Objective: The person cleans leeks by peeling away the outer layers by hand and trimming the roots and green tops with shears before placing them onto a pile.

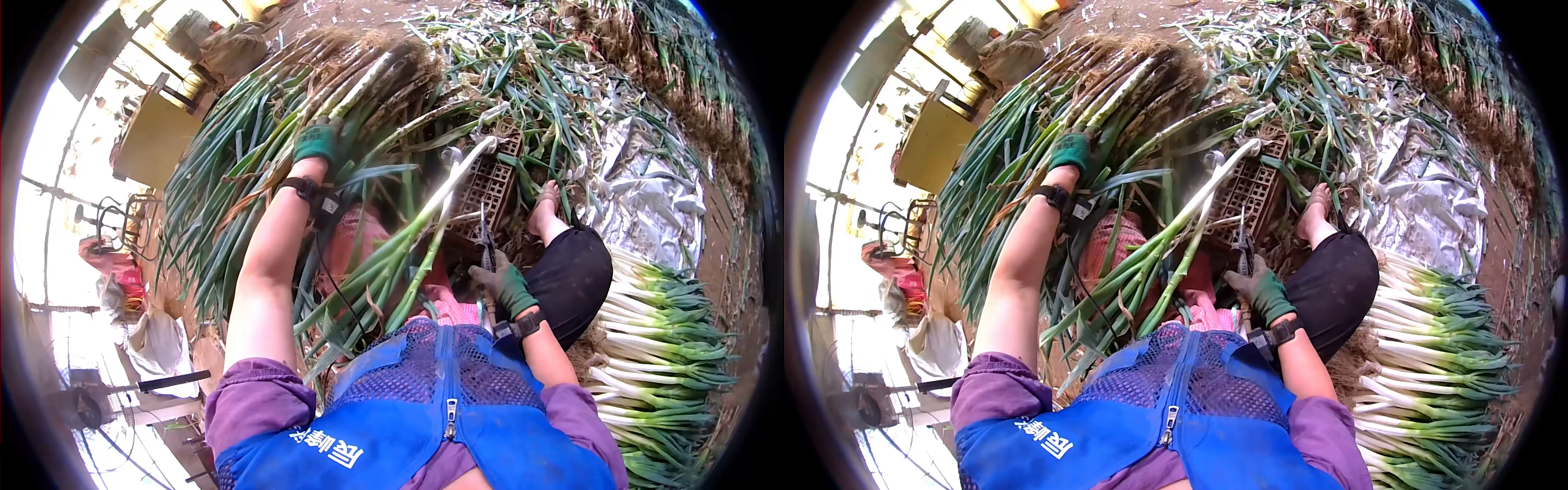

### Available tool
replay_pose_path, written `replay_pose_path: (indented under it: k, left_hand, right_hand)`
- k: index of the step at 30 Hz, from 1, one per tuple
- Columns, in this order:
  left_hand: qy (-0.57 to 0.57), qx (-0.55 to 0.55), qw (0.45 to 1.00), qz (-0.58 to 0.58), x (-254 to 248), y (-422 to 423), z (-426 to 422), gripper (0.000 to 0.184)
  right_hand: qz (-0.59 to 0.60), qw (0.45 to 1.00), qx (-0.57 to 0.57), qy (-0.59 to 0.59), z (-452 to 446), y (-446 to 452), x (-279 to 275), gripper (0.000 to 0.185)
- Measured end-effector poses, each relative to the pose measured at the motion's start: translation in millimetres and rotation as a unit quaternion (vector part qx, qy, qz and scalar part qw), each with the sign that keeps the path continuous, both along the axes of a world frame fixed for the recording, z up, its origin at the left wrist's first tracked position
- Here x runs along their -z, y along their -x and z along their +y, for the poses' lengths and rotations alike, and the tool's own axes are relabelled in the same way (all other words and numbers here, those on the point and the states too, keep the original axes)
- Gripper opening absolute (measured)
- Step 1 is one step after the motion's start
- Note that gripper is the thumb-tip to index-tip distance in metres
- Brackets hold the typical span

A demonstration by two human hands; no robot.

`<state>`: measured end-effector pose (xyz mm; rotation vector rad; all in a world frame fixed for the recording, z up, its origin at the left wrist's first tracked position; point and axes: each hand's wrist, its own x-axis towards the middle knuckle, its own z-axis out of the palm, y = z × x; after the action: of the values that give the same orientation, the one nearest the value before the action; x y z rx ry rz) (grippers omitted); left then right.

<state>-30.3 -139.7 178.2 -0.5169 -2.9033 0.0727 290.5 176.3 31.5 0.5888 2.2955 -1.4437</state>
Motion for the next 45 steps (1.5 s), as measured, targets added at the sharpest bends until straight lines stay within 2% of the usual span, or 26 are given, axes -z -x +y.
replay_pose_path:
  k: [2, 3, 6, 7, 8, 9, 10, 12, 15, 17, 18, 20, 23, 26, 27, 29, 30, 32, 33, 34, 36, 38, 39, 42, 43, 45]
  left_hand:
    - [0.014, -0.059, 0.998, -0.022, -0.6, 7.2, 6.9, 0.046]
    - [0.019, -0.073, 0.997, -0.012, 14.5, 26.0, 0.3, 0.048]
    - [0.060, -0.123, 0.989, -0.054, 10.5, 44.9, 11.4, 0.055]
    - [0.091, -0.131, 0.983, -0.089, -2.1, 47.0, 17.1, 0.057]
    - [0.122, -0.139, 0.975, -0.127, -8.4, 48.1, 20.5, 0.058]
    - [0.108, -0.134, 0.978, -0.116, 6.5, 66.1, 9.7, 0.060]
    - [0.085, -0.141, 0.977, -0.137, -1.6, 59.9, 12.2, 0.055]
    - [0.128, -0.107, 0.973, -0.160, -7.6, 53.3, 17.4, 0.049]
    - [0.127, -0.068, 0.978, -0.150, -8.9, 29.5, 19.6, 0.050]
    - [0.112, -0.033, 0.978, -0.173, -42.6, -11.8, 31.9, 0.047]
    - [0.081, -0.008, 0.989, -0.122, -50.2, -37.2, 35.7, 0.045]
    - [0.068, -0.052, 0.976, -0.202, -75.1, -77.7, 48.1, 0.042]
    - [0.057, -0.020, 0.972, -0.225, -107.9, -149.2, 60.6, 0.043]
    - [0.043, 0.013, 0.978, -0.206, -94.6, -191.4, 47.8, 0.044]
    - [0.028, 0.030, 0.982, -0.182, -85.3, -202.7, 42.9, 0.043]
    - [0.012, -0.004, 0.977, -0.211, -78.3, -216.7, 42.5, 0.045]
    - [-0.009, -0.009, 0.979, -0.205, -55.6, -215.7, 32.0, 0.046]
    - [-0.152, -0.048, 0.954, -0.254, -17.6, -198.5, 15.2, 0.048]
    - [-0.230, -0.080, 0.910, -0.335, 3.5, -181.1, 7.6, 0.052]
    - [-0.380, -0.122, 0.832, -0.384, -3.3, -181.7, 18.1, 0.053]
    - [-0.467, -0.116, 0.759, -0.439, 8.8, -173.9, 31.1, 0.056]
    - [-0.359, -0.086, 0.826, -0.425, 17.4, -175.1, 53.0, 0.056]
    - [-0.372, -0.057, 0.827, -0.419, 18.1, -182.0, 57.0, 0.056]
    - [-0.404, -0.008, 0.823, -0.400, 9.7, -196.7, 50.0, 0.055]
    - [-0.421, -0.006, 0.814, -0.400, 2.6, -202.1, 46.7, 0.055]
    - [-0.457, -0.004, 0.795, -0.398, -13.0, -212.9, 43.1, 0.054]
  right_hand:
    - [0.026, 0.995, -0.003, -0.095, -5.3, 0.4, 20.7, 0.081]
    - [-0.006, 0.993, -0.023, -0.117, -4.6, 1.1, 20.9, 0.094]
    - [-0.043, 0.984, -0.054, -0.165, -9.6, 6.5, 8.2, 0.104]
    - [-0.094, 0.984, -0.068, -0.132, -8.9, 11.2, -11.3, 0.106]
    - [-0.088, 0.987, -0.060, -0.118, -7.9, 11.3, -9.9, 0.106]
    - [-0.082, 0.990, -0.054, -0.105, -7.3, 9.9, -7.3, 0.105]
    - [-0.077, 0.992, -0.050, -0.090, -7.7, 8.7, -5.8, 0.105]
    - [-0.077, 0.992, -0.048, -0.092, -7.9, 9.7, -5.2, 0.105]
    - [-0.072, 0.991, -0.056, -0.097, -8.1, 11.2, -0.8, 0.105]
    - [-0.070, 0.991, -0.060, -0.093, -9.5, 12.1, -1.8, 0.105]
    - [-0.070, 0.991, -0.065, -0.090, -9.8, 12.8, -5.6, 0.105]
    - [-0.071, 0.991, -0.072, -0.085, -9.6, 13.8, -15.3, 0.106]
    - [-0.047, 0.995, -0.059, -0.068, -8.1, 11.0, 2.5, 0.104]
    - [-0.024, 0.994, -0.059, -0.087, -7.6, 10.1, 5.9, 0.106]
    - [0.001, 0.996, -0.047, -0.074, -6.2, 9.3, 11.3, 0.102]
    - [0.045, 0.997, -0.028, -0.048, -6.3, 4.5, 19.3, 0.097]
    - [0.071, 0.997, -0.014, 0.041, -4.9, 3.6, 19.0, 0.092]
    - [0.112, 0.969, 0.012, 0.222, -7.2, 0.0, 0.0, 0.084]
    - [0.126, 0.961, 0.029, 0.243, -9.8, -2.1, -3.4, 0.076]
    - [0.140, 0.953, 0.046, 0.264, -12.4, -3.9, -6.8, 0.069]
    - [0.171, 0.945, 0.064, 0.271, -13.9, -5.0, -10.6, 0.066]
    - [0.099, 0.918, 0.126, 0.362, -0.5, 0.7, -14.9, 0.063]
    - [0.057, 0.898, 0.155, 0.408, 4.3, 0.4, -15.0, 0.062]
    - [0.135, 0.975, 0.037, 0.170, 13.0, 21.3, -15.3, 0.069]
    - [0.144, 0.989, -0.008, 0.034, 8.1, 26.8, -24.2, 0.080]
    - [0.223, 0.966, -0.133, 0.018, -13.2, 47.0, -55.1, 0.084]
